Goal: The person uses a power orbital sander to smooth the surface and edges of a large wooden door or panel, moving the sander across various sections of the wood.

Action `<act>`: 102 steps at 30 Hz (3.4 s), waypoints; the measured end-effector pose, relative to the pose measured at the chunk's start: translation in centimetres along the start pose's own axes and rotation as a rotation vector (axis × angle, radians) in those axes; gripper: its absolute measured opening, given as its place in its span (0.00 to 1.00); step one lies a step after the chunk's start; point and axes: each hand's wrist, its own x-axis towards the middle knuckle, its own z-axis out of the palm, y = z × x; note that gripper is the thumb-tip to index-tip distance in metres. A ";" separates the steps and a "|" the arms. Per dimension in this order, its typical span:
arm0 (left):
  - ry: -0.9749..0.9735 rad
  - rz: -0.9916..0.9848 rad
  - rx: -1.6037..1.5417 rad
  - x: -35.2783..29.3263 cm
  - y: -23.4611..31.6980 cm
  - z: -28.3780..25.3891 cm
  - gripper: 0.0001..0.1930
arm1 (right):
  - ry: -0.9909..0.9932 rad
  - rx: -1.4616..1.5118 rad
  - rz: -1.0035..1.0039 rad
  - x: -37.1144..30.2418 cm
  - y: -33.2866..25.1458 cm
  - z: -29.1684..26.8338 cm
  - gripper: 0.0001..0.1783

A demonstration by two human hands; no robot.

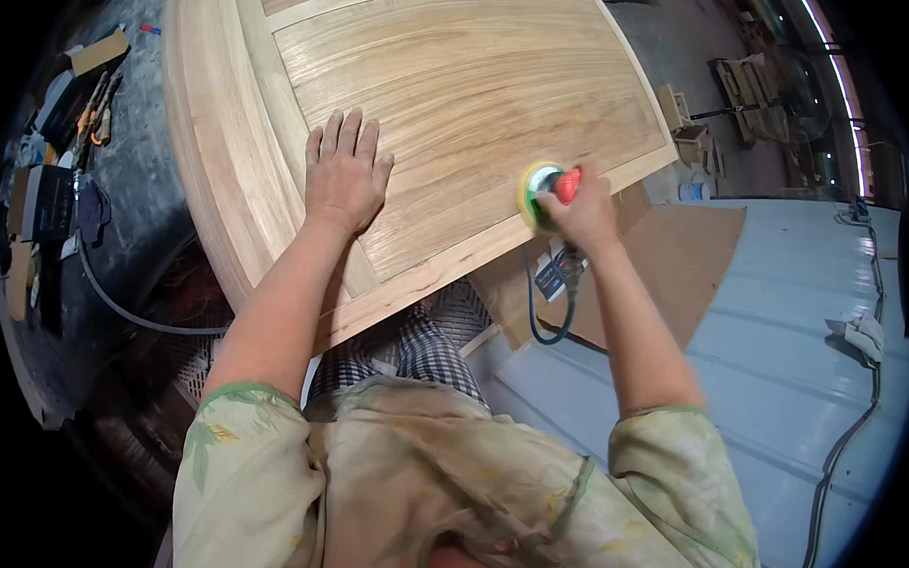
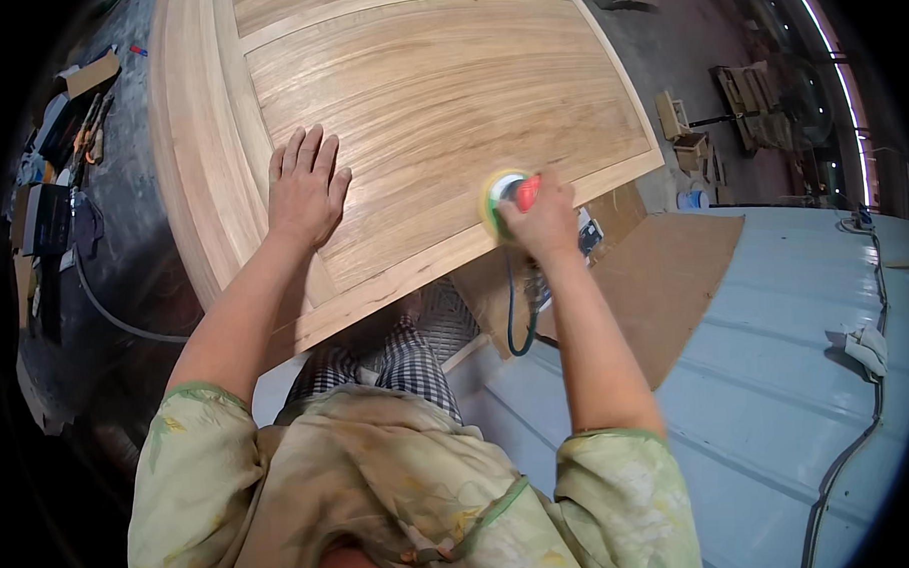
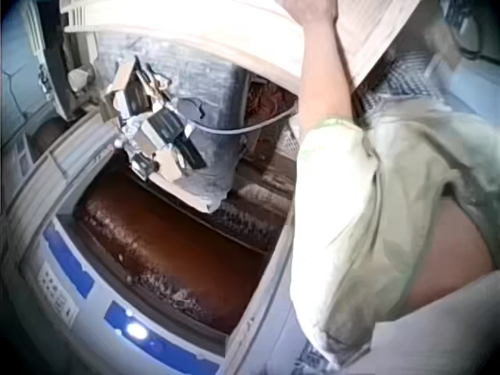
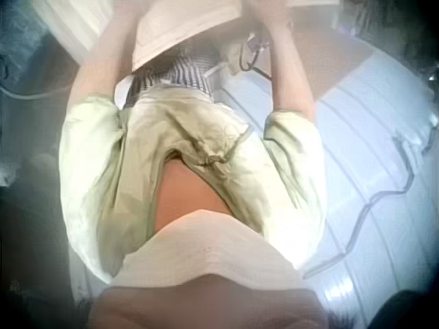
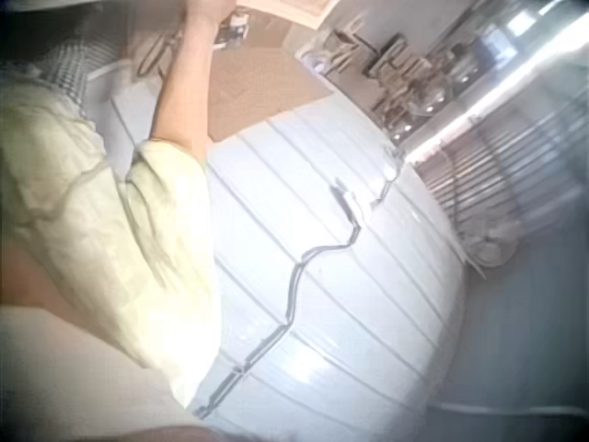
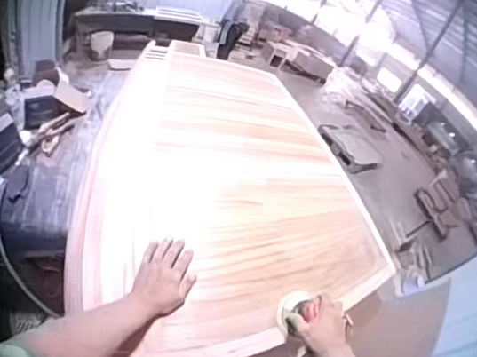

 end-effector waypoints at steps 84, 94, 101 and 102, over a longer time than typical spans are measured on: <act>-0.112 -0.077 0.088 5.7 6.3 3.0 0.30 | 0.034 0.082 -0.030 22.8 25.5 -8.2 0.32; -0.045 -0.438 0.181 5.9 14.4 6.1 0.30 | -0.168 0.053 -0.319 23.0 22.0 -7.9 0.35; -0.190 -0.173 0.016 4.3 23.5 5.2 0.33 | -0.201 0.075 -0.741 23.8 19.6 -5.5 0.35; -0.184 -0.232 0.054 2.8 23.3 4.8 0.32 | -0.216 0.067 -0.641 25.5 19.8 -6.9 0.36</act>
